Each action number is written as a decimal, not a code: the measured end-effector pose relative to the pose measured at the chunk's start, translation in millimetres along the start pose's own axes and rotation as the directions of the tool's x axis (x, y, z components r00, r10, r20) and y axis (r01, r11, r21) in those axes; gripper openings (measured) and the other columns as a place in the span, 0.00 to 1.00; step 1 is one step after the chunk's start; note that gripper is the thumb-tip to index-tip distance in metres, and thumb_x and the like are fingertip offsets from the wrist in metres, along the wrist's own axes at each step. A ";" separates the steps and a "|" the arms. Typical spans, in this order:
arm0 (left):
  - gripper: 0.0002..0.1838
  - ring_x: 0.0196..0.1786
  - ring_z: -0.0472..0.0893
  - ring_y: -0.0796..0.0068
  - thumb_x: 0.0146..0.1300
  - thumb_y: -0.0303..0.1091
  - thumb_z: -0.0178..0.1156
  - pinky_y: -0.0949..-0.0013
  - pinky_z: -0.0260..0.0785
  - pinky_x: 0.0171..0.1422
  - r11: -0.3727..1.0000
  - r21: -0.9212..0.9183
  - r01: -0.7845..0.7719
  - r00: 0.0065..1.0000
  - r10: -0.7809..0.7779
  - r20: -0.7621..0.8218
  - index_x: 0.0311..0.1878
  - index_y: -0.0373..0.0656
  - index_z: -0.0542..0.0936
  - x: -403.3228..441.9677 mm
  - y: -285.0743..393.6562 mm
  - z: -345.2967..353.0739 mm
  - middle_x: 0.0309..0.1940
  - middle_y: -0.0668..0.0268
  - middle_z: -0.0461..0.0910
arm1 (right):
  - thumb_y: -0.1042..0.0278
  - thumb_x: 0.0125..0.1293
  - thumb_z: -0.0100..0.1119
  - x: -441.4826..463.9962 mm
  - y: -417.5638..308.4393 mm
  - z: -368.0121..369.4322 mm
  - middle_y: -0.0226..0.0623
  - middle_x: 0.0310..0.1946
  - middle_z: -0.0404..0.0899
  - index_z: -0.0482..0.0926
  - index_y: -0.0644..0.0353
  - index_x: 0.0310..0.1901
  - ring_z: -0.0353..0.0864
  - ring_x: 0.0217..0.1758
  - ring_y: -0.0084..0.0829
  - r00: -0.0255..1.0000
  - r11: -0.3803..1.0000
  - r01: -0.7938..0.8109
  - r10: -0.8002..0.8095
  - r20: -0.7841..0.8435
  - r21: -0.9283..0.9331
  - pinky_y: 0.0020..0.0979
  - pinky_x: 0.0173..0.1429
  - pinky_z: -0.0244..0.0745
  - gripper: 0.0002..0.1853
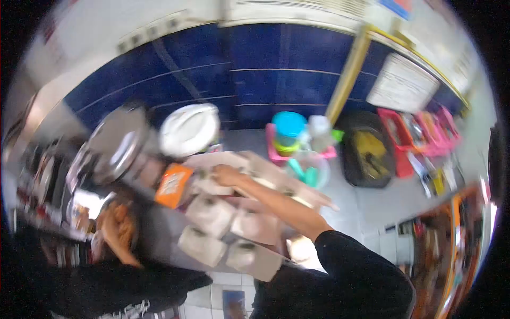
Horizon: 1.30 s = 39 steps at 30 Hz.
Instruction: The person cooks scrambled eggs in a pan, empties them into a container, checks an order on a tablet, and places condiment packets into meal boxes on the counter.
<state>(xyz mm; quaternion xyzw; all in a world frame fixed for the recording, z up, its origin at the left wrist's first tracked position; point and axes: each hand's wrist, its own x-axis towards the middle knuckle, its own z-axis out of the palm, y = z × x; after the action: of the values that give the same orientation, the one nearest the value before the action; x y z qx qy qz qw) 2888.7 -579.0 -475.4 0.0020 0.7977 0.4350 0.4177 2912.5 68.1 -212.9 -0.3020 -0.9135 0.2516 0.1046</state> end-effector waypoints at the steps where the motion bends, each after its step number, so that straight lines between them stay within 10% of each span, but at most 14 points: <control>1: 0.14 0.29 0.78 0.68 0.62 0.39 0.58 0.64 0.72 0.34 0.994 0.097 -0.039 0.999 0.036 0.036 0.33 0.35 0.79 3.5 14.8 11.3 0.25 0.59 0.80 | 0.58 0.65 0.53 -19.0 -0.2 -11.0 0.54 0.43 0.80 0.77 0.63 0.46 0.79 0.49 0.53 0.997 0.994 -0.034 0.041 -0.062 0.105 0.48 0.55 0.73 0.17; 4: 0.16 0.32 0.78 0.64 0.64 0.42 0.55 0.62 0.71 0.37 0.916 0.335 -0.218 0.965 0.152 0.214 0.36 0.35 0.79 13.2 64.5 60.6 0.27 0.57 0.81 | 0.59 0.69 0.51 -161.6 -51.0 -104.0 0.48 0.40 0.80 0.76 0.63 0.44 0.80 0.44 0.48 0.929 0.918 0.121 0.029 -0.368 0.378 0.44 0.51 0.73 0.14; 9: 0.21 0.38 0.79 0.57 0.66 0.47 0.51 0.58 0.71 0.43 0.707 0.506 -0.494 0.834 0.221 0.506 0.40 0.35 0.79 -11.1 106.1 156.9 0.31 0.53 0.81 | 0.62 0.70 0.55 -446.6 -67.1 -121.3 0.48 0.34 0.82 0.78 0.63 0.50 0.82 0.36 0.39 0.777 0.768 -0.062 0.438 -0.453 0.637 0.37 0.43 0.75 0.14; 11: 0.23 0.40 0.79 0.54 0.67 0.48 0.49 0.57 0.71 0.45 0.598 0.539 -0.594 0.765 0.211 0.609 0.41 0.35 0.79 -39.7 103.9 202.3 0.33 0.51 0.81 | 0.60 0.70 0.55 -565.2 -36.4 -65.8 0.43 0.39 0.83 0.79 0.61 0.51 0.82 0.43 0.33 0.609 0.584 -0.410 0.747 -0.266 0.701 0.34 0.50 0.76 0.16; 14: 0.25 0.43 0.79 0.50 0.69 0.51 0.47 0.55 0.70 0.49 0.407 0.535 -0.740 0.637 0.170 0.752 0.44 0.35 0.80 -101.3 92.8 271.6 0.35 0.49 0.81 | 0.53 0.70 0.48 -759.7 -18.5 30.6 0.51 0.50 0.79 0.76 0.57 0.52 0.77 0.57 0.49 0.348 0.381 -0.881 0.924 -0.159 0.282 0.47 0.61 0.72 0.18; 15: 0.26 0.45 0.79 0.48 0.69 0.52 0.46 0.54 0.70 0.50 0.333 0.526 -0.783 0.593 0.141 0.793 0.45 0.35 0.80 -124.1 87.5 284.5 0.36 0.48 0.81 | 0.51 0.68 0.51 -813.7 -25.5 39.1 0.50 0.55 0.76 0.74 0.55 0.55 0.76 0.59 0.51 0.362 0.372 -0.921 0.927 -0.097 0.116 0.49 0.62 0.71 0.21; 16: 0.27 0.46 0.79 0.47 0.70 0.53 0.45 0.53 0.70 0.51 0.255 0.504 -0.825 0.541 0.099 0.835 0.46 0.35 0.80 -144.8 80.1 301.1 0.37 0.47 0.82 | 0.50 0.67 0.53 -859.3 -30.3 52.9 0.49 0.53 0.78 0.76 0.56 0.54 0.78 0.57 0.49 0.138 0.139 -0.990 0.982 0.127 0.000 0.47 0.60 0.73 0.21; 19: 0.30 0.49 0.79 0.43 0.71 0.56 0.43 0.51 0.69 0.54 0.100 0.373 -0.923 0.366 -0.077 0.927 0.48 0.35 0.80 -230.6 58.4 369.4 0.39 0.44 0.82 | 0.50 0.66 0.55 -947.3 -63.6 46.6 0.48 0.47 0.82 0.78 0.58 0.51 0.80 0.53 0.47 -0.001 -0.041 -0.991 0.954 0.299 0.129 0.45 0.57 0.75 0.21; 21: 0.28 0.45 0.81 0.47 0.72 0.55 0.45 0.55 0.70 0.52 0.119 0.162 -0.980 0.155 -0.066 0.986 0.41 0.38 0.81 -290.8 31.9 440.6 0.37 0.49 0.83 | 0.53 0.65 0.57 -978.2 -74.2 21.5 0.47 0.42 0.84 0.79 0.59 0.49 0.82 0.49 0.48 -0.052 0.002 -0.853 0.995 -0.089 0.522 0.44 0.51 0.78 0.19; 24: 0.22 0.47 0.81 0.47 0.72 0.51 0.47 0.54 0.71 0.52 0.347 -0.055 -0.936 -0.061 -0.005 0.998 0.51 0.40 0.75 -445.8 49.9 513.1 0.41 0.48 0.82 | 0.56 0.63 0.65 -980.3 -65.7 -21.5 0.41 0.41 0.84 0.76 0.60 0.54 0.84 0.43 0.34 0.001 0.050 -0.540 0.998 -0.058 0.840 0.35 0.47 0.80 0.22; 29: 0.20 0.44 0.78 0.61 0.75 0.48 0.43 0.61 0.68 0.52 0.657 -0.251 -0.711 -0.239 0.110 0.965 0.55 0.40 0.68 -553.0 24.1 604.1 0.40 0.57 0.76 | 0.70 0.64 0.64 -946.5 -8.0 -87.7 0.38 0.43 0.81 0.67 0.60 0.63 0.82 0.42 0.27 -0.005 0.363 -0.079 0.931 -0.365 0.928 0.28 0.42 0.80 0.26; 31: 0.19 0.43 0.76 0.65 0.75 0.47 0.43 0.63 0.68 0.51 0.720 -0.217 -0.659 -0.200 0.111 0.973 0.54 0.40 0.67 -579.3 41.5 628.9 0.40 0.60 0.74 | 0.74 0.64 0.62 -958.6 27.4 -104.8 0.37 0.41 0.81 0.70 0.63 0.59 0.81 0.41 0.23 -0.178 0.362 0.144 0.925 -0.336 0.921 0.26 0.39 0.79 0.22; 39: 0.14 0.32 0.74 0.78 0.71 0.42 0.55 0.70 0.68 0.36 0.714 -0.250 -0.654 -0.173 0.181 0.968 0.41 0.38 0.75 -591.5 79.8 742.4 0.29 0.66 0.75 | 0.72 0.67 0.60 -983.7 167.8 -184.7 0.36 0.37 0.81 0.74 0.66 0.55 0.81 0.38 0.25 -0.028 0.126 0.248 0.992 -0.123 0.961 0.27 0.43 0.79 0.16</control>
<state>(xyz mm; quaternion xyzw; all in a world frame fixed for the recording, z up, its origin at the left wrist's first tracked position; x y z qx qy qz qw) 3741.0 -232.1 -229.1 0.6409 0.2814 0.2716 0.6605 3842.3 -337.3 -181.7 -0.6025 -0.1053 0.4572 0.6457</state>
